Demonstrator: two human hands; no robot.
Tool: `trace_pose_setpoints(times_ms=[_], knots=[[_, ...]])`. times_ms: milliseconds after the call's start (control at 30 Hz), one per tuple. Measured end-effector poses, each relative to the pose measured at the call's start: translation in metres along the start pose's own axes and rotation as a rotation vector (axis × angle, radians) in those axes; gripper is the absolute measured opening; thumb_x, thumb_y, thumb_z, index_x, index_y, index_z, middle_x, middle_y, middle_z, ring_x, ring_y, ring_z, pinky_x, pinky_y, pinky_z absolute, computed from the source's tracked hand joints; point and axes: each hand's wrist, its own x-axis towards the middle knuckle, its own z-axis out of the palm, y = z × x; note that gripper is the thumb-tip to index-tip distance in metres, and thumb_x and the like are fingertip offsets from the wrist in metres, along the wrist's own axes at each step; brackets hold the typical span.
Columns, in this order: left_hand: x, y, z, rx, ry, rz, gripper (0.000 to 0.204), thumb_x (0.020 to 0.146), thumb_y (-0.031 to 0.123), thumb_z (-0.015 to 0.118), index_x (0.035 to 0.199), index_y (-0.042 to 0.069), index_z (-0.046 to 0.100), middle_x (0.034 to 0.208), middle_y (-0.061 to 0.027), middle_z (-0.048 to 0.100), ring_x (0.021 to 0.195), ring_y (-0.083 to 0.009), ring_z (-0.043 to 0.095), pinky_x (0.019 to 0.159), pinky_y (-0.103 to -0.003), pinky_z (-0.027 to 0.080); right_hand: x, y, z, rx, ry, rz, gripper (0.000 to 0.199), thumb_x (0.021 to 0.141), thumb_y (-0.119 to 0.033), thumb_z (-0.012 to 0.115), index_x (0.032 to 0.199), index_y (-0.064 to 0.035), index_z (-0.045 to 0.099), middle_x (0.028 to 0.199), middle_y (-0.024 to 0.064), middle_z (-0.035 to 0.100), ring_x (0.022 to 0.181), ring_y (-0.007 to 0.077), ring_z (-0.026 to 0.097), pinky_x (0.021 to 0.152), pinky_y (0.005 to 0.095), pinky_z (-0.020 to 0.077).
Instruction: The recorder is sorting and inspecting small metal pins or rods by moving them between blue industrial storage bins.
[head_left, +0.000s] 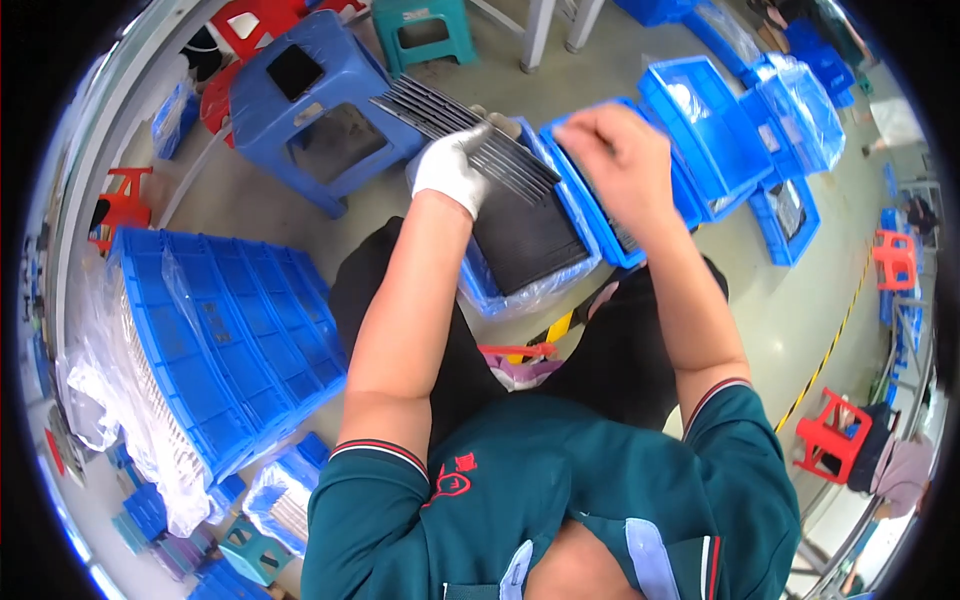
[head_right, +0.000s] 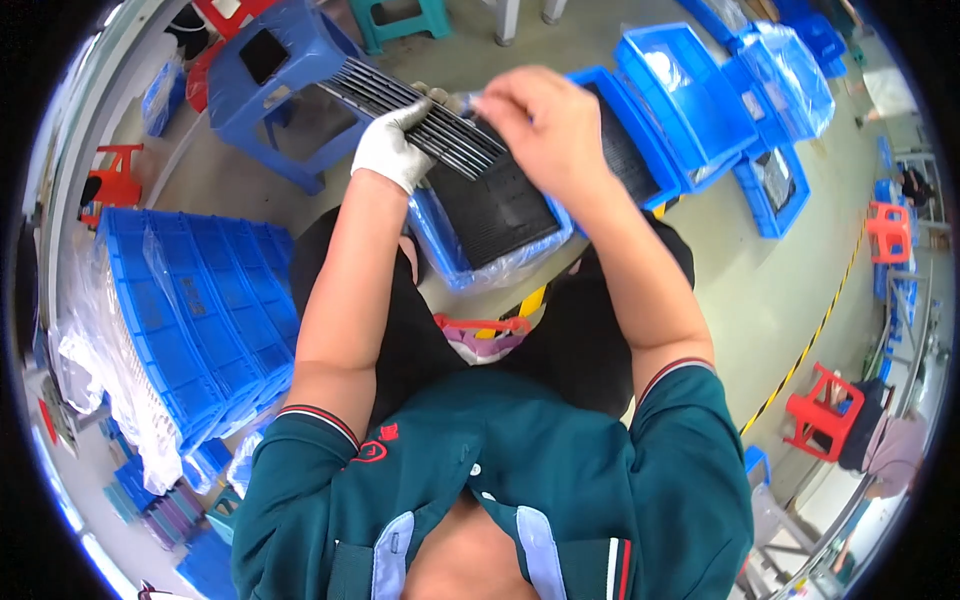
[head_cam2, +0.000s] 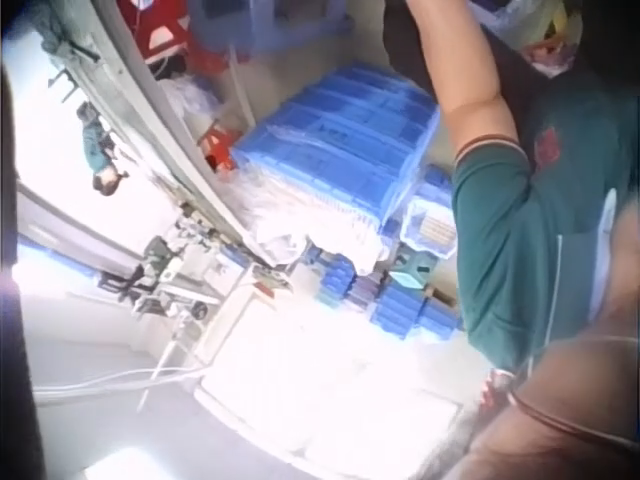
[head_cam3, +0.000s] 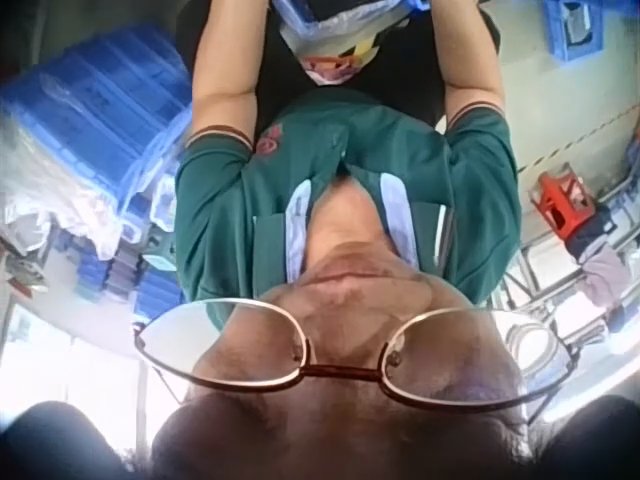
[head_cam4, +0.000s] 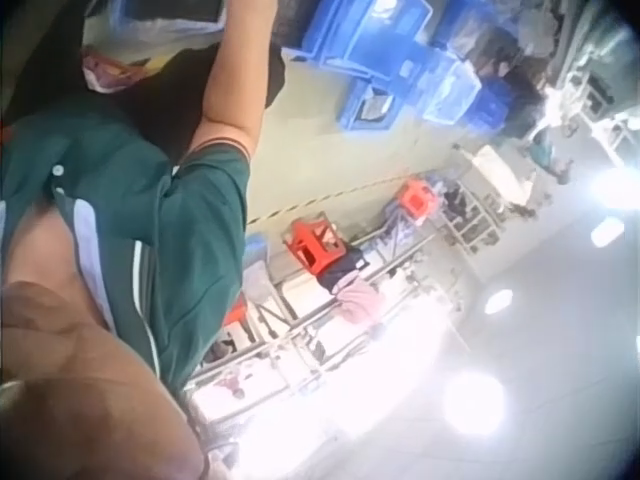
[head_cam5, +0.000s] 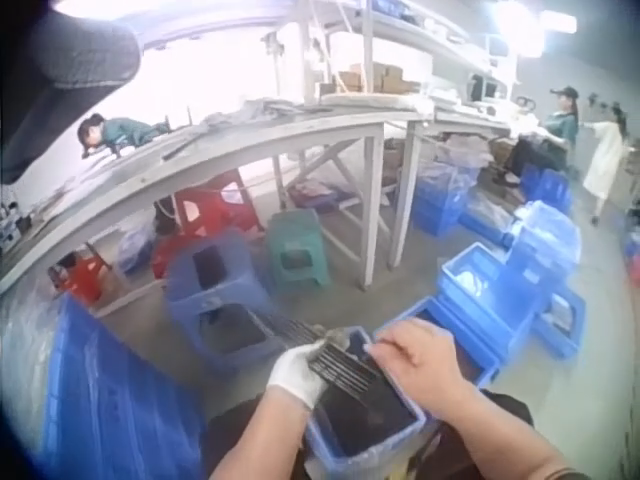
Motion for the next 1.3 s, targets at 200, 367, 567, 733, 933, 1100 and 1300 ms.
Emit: trace_pose_setpoints(times_ms=[200, 367, 567, 733, 933, 1100, 1300], knots=[[0.058, -0.02, -0.055, 0.421, 0.137, -0.314, 0.005, 0.09, 0.011, 0.057, 0.088, 0.007, 0.061, 0.081, -0.0136, 0.064, 0.079, -0.0331, 0.063, 0.08, -0.056, 0.052, 0.002, 0.025, -0.023, 0.006, 0.011, 0.109, 0.015, 0.082, -0.017, 0.072, 0.086, -0.0039, 0.068, 0.078, 0.007, 0.065, 0.069, 0.018, 0.062, 0.063, 0.0274, 0.0485], [0.108, -0.073, -0.177, 0.83, 0.345, -0.569, 0.003, 0.087, 0.011, 0.06, 0.085, 0.01, 0.062, 0.072, -0.0151, 0.063, 0.067, -0.0339, 0.063, 0.066, -0.054, 0.051, -0.007, 0.041, -0.034, -0.116, 0.035, -0.041, 0.015, 0.081, -0.021, 0.072, 0.082, -0.0067, 0.068, 0.076, 0.0062, 0.065, 0.068, 0.0238, 0.063, 0.06, 0.0307, 0.0492], [0.151, -0.106, -0.259, 1.222, 0.381, -0.736, 0.014, 0.086, 0.013, 0.064, 0.097, 0.005, 0.066, 0.083, -0.0139, 0.067, 0.07, -0.0303, 0.065, 0.067, -0.046, 0.05, -0.008, 0.035, -0.063, -0.179, 0.013, -0.013, 0.009, 0.077, -0.006, 0.073, 0.084, -0.0036, 0.067, 0.075, 0.006, 0.062, 0.066, 0.0177, 0.06, 0.058, 0.0264, 0.0461], [0.222, -0.062, -0.243, 1.963, 0.272, -0.658, 0.017, 0.083, 0.016, 0.068, 0.086, 0.0, 0.069, 0.08, -0.0186, 0.069, 0.069, -0.0325, 0.066, 0.067, -0.047, 0.052, 0.0, 0.037, -0.073, -0.206, -0.035, -0.053, 0.011, 0.072, -0.004, 0.073, 0.08, -0.004, 0.065, 0.072, 0.0063, 0.06, 0.065, 0.0215, 0.059, 0.058, 0.0297, 0.0457], [0.239, -0.086, -0.138, 2.338, 0.524, -0.205, 0.029, 0.084, 0.014, 0.062, 0.111, 0.015, 0.07, 0.121, -0.0106, 0.065, 0.113, -0.0267, 0.062, 0.085, -0.038, 0.054, -0.008, 0.056, -0.078, -0.291, -0.116, 0.034, 0.019, 0.065, -0.004, 0.076, 0.079, -0.003, 0.064, 0.071, 0.0082, 0.06, 0.061, 0.0241, 0.056, 0.056, 0.0321, 0.0439], [0.254, -0.084, -0.116, 2.524, 0.449, -0.25, 0.03, 0.09, 0.02, 0.05, 0.116, 0.018, 0.065, 0.123, -0.0101, 0.063, 0.114, -0.0278, 0.061, 0.088, -0.04, 0.052, 0.002, 0.055, -0.078, -0.286, -0.155, 0.038, 0.021, 0.064, -0.004, 0.076, 0.081, -0.0029, 0.064, 0.071, 0.0081, 0.06, 0.061, 0.0234, 0.056, 0.055, 0.0327, 0.0437], [0.244, -0.115, -0.144, 2.545, 0.452, 0.146, 0.031, 0.091, 0.017, 0.049, 0.12, 0.019, 0.059, 0.125, -0.0116, 0.053, 0.11, -0.0314, 0.054, 0.089, -0.043, 0.049, 0.005, 0.061, -0.072, -0.356, -0.175, 0.071, 0.025, 0.062, -0.007, 0.079, 0.081, -0.0027, 0.064, 0.07, 0.0083, 0.057, 0.061, 0.0235, 0.056, 0.053, 0.0324, 0.0437]])
